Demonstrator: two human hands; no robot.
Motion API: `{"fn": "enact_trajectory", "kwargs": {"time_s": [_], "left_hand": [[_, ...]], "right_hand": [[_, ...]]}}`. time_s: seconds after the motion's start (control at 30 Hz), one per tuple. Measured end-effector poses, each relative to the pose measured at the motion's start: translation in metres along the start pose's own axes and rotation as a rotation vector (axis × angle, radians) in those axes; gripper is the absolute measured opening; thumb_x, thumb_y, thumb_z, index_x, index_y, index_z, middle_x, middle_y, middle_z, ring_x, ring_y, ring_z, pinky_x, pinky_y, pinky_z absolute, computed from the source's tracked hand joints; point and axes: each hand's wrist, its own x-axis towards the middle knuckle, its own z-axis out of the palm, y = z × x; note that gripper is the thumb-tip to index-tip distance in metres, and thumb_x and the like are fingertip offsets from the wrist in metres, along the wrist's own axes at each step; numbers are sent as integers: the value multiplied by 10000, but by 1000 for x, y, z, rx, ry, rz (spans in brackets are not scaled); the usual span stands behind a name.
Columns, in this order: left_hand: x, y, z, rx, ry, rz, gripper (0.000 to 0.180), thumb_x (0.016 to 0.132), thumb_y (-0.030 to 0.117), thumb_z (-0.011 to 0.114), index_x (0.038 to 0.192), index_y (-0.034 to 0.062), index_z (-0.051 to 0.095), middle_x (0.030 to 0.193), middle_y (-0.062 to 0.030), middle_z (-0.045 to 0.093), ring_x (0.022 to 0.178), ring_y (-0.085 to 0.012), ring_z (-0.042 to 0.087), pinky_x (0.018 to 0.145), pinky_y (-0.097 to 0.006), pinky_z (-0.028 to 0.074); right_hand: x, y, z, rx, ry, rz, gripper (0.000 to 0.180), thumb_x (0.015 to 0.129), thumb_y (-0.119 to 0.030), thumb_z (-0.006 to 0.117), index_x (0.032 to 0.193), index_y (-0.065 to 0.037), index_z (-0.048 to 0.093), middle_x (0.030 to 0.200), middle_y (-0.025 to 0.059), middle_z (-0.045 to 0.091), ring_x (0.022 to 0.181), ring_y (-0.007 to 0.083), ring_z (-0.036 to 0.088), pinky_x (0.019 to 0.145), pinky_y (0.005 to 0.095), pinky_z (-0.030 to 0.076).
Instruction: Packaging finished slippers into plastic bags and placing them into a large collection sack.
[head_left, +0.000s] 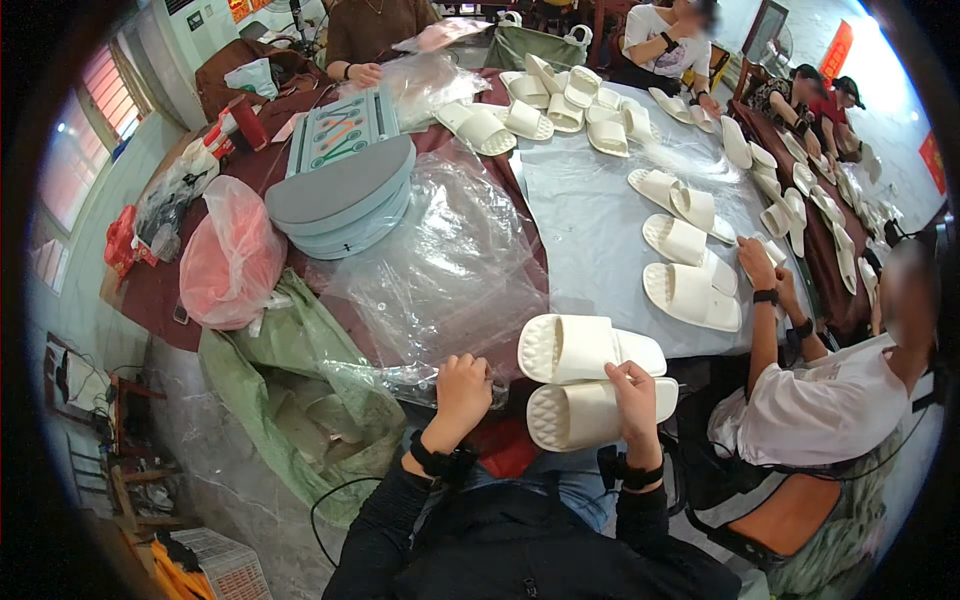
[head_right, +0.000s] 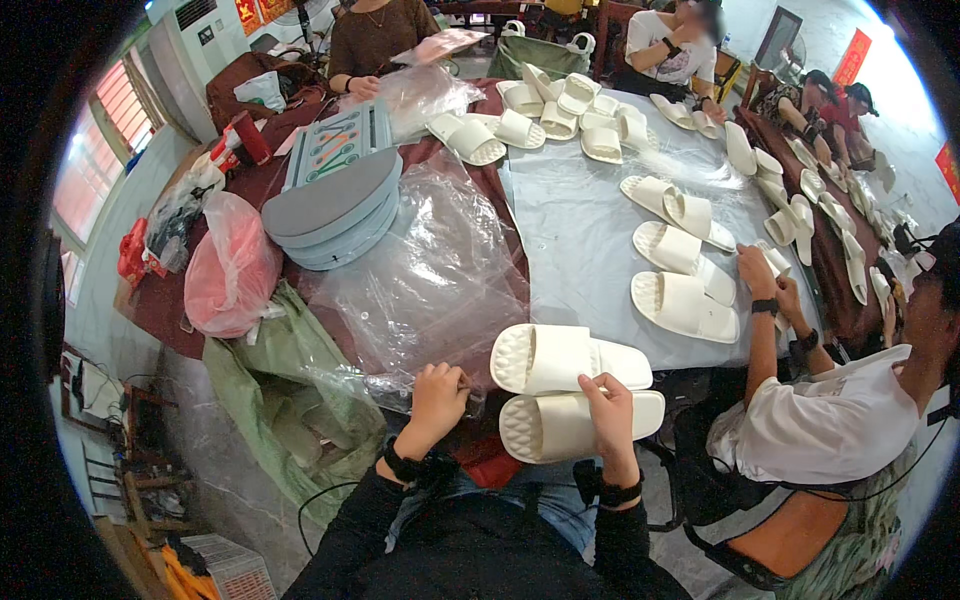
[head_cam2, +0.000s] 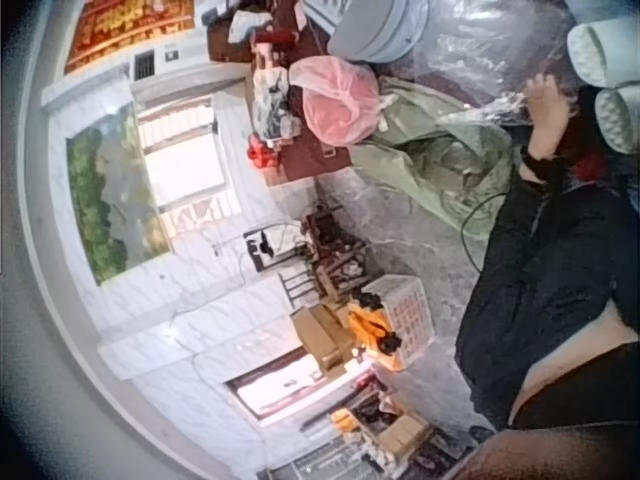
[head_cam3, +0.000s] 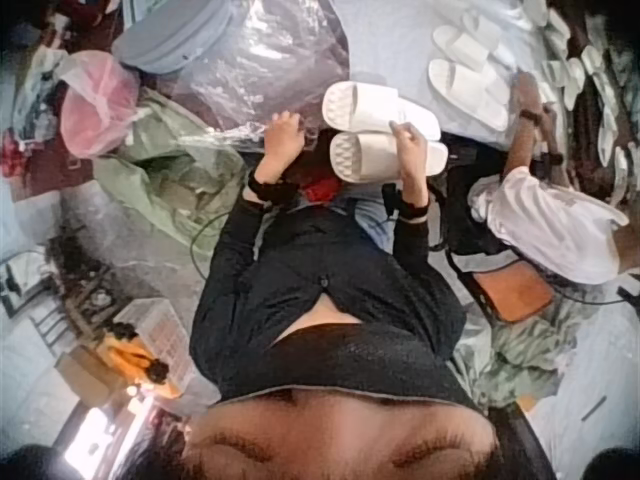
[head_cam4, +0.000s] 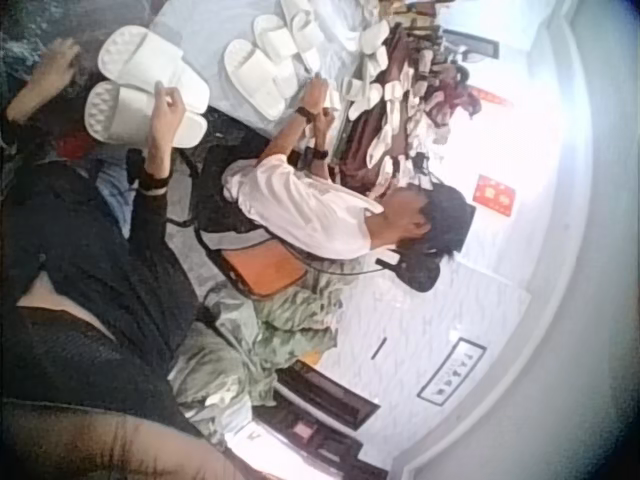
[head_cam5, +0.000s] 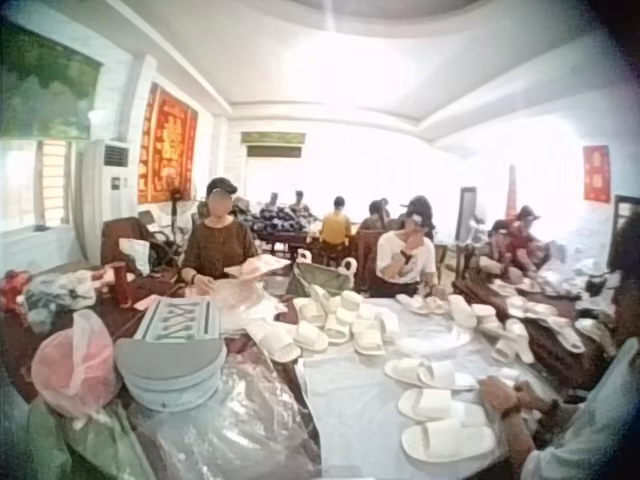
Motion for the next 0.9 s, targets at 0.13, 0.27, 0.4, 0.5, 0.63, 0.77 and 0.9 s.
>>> {"fn": "enact_trajectory", "kwargs": {"time_s": [0.13,0.27,0.4,0.5,0.63,0.77,0.9], "left_hand": [[5,8,-8,-14,193,-31,143,689,75,657,774,86,543,767,-65,533,817,-284,511,699,-413,388],[10,15,-17,-39,266,-20,194,699,134,693,753,85,513,844,-69,525,860,-289,489,719,-419,365],[8,11,-12,43,280,41,271,650,163,749,772,79,521,1029,-85,505,1039,-288,470,791,-428,384],[3,-7,-1,-1,113,91,312,630,179,768,800,73,528,1087,-99,497,1094,-307,455,859,-435,392],[12,-18,-6,-136,39,135,327,634,175,767,832,65,532,1075,-99,498,1072,-328,460,889,-436,394],[14,-40,-5,-315,-179,190,382,725,113,690,1076,39,562,1197,-130,493,1199,-370,415,981,-430,369],[15,-55,0,-270,-246,228,424,859,121,537,1274,44,493,1321,-168,462,1279,-395,357,1023,-430,347]], "right_hand": [[0,5,2,-1,-15,19,205,876,-150,630,711,-49,561,631,23,599,519,47,492,469,202,375],[-2,1,5,15,-35,28,206,875,-148,631,712,-46,559,644,26,602,534,52,505,480,203,386],[-7,-8,8,79,-29,15,197,883,-142,618,727,-37,558,684,50,625,563,71,537,515,214,421],[-7,-11,7,142,-38,-1,193,887,-140,610,733,-36,559,702,63,637,573,80,551,528,222,435],[-3,-9,7,119,-75,38,189,887,-141,608,732,-44,562,707,59,638,579,81,555,527,224,435],[0,-1,8,64,-86,110,184,879,-140,618,727,-51,565,699,44,629,578,78,550,523,221,431],[-4,3,14,40,-73,109,187,867,-141,635,715,-55,566,684,21,614,572,69,536,516,214,419]]}}
